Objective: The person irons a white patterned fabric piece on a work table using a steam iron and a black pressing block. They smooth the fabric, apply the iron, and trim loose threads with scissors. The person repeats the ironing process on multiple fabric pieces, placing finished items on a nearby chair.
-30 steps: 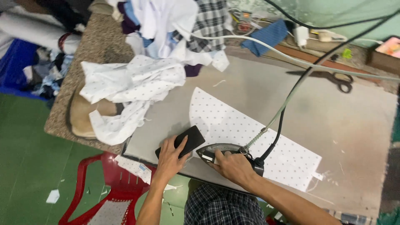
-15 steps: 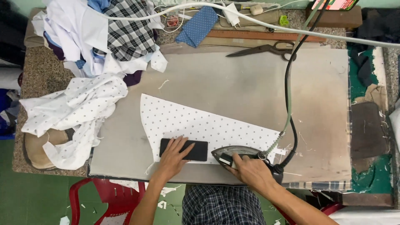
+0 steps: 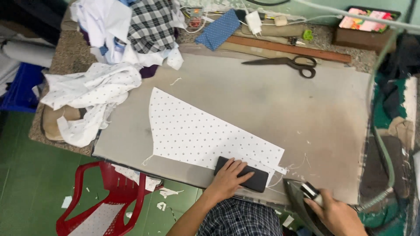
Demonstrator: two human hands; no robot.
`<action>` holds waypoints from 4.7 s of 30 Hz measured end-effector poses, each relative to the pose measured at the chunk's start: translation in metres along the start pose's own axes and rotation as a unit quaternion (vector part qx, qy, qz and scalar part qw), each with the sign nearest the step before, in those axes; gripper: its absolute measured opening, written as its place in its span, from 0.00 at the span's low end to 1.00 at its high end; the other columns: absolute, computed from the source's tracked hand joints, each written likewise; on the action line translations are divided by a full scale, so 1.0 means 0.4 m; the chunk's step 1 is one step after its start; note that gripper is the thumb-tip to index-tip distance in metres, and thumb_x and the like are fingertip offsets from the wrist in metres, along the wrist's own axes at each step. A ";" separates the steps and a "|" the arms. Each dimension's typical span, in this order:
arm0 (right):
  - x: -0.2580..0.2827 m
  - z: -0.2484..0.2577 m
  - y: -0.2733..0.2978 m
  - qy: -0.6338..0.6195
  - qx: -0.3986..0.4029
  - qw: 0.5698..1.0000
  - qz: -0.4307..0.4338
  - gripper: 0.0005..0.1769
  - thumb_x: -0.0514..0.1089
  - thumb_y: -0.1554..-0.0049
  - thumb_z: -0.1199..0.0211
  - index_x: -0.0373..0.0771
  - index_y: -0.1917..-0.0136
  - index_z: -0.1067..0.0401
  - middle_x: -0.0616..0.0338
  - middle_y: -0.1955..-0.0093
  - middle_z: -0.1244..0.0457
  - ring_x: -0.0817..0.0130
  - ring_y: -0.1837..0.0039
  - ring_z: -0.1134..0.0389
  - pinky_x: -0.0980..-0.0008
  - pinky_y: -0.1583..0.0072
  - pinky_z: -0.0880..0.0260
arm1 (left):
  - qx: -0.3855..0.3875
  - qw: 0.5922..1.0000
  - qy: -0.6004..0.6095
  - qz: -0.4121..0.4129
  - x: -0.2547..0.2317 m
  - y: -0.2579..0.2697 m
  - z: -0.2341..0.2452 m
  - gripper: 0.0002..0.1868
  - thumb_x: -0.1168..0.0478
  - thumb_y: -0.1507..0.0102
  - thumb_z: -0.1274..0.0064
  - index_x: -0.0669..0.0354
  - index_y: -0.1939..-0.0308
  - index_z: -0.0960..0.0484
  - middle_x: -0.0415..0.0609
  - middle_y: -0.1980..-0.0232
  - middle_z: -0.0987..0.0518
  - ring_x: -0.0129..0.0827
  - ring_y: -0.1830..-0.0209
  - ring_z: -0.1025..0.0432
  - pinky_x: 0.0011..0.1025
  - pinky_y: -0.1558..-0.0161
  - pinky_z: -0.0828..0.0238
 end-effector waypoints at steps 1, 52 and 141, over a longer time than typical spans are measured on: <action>-0.032 -0.012 -0.018 0.009 -0.004 1.000 0.014 0.31 0.76 0.44 0.47 0.56 0.38 0.43 0.54 0.61 0.24 0.46 0.55 0.23 0.54 0.55 0.28 | -0.008 1.000 -0.005 0.014 0.005 0.013 0.019 0.38 0.52 0.37 0.42 0.46 0.24 0.36 0.61 0.22 0.40 0.51 0.21 0.48 0.50 0.21 0.64; 0.619 0.296 -0.210 0.230 -0.067 0.849 0.472 0.33 0.69 0.32 0.61 0.37 0.40 0.38 0.43 0.62 0.30 0.38 0.61 0.30 0.47 0.62 0.31 | -0.180 0.898 -0.081 0.394 -0.416 -0.357 -0.303 0.46 0.33 0.29 0.80 0.70 0.23 0.44 0.62 0.17 0.49 0.52 0.15 0.58 0.46 0.17 0.72; 0.427 0.198 -0.074 -0.227 -0.214 0.932 -0.187 0.28 0.64 0.33 0.54 0.35 0.46 0.34 0.38 0.59 0.30 0.39 0.55 0.24 0.45 0.52 0.25 | 0.019 0.983 -0.085 -0.162 0.346 -0.167 0.147 0.34 0.40 0.36 0.45 0.28 0.26 0.33 0.53 0.34 0.33 0.43 0.31 0.40 0.45 0.26 0.46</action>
Point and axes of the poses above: each hand's wrist, its own y-axis away from the middle knuckle, its own z-axis out of the back of the hand, x = y × z, the point moved 1 cm from there along -y, towards the middle knuckle
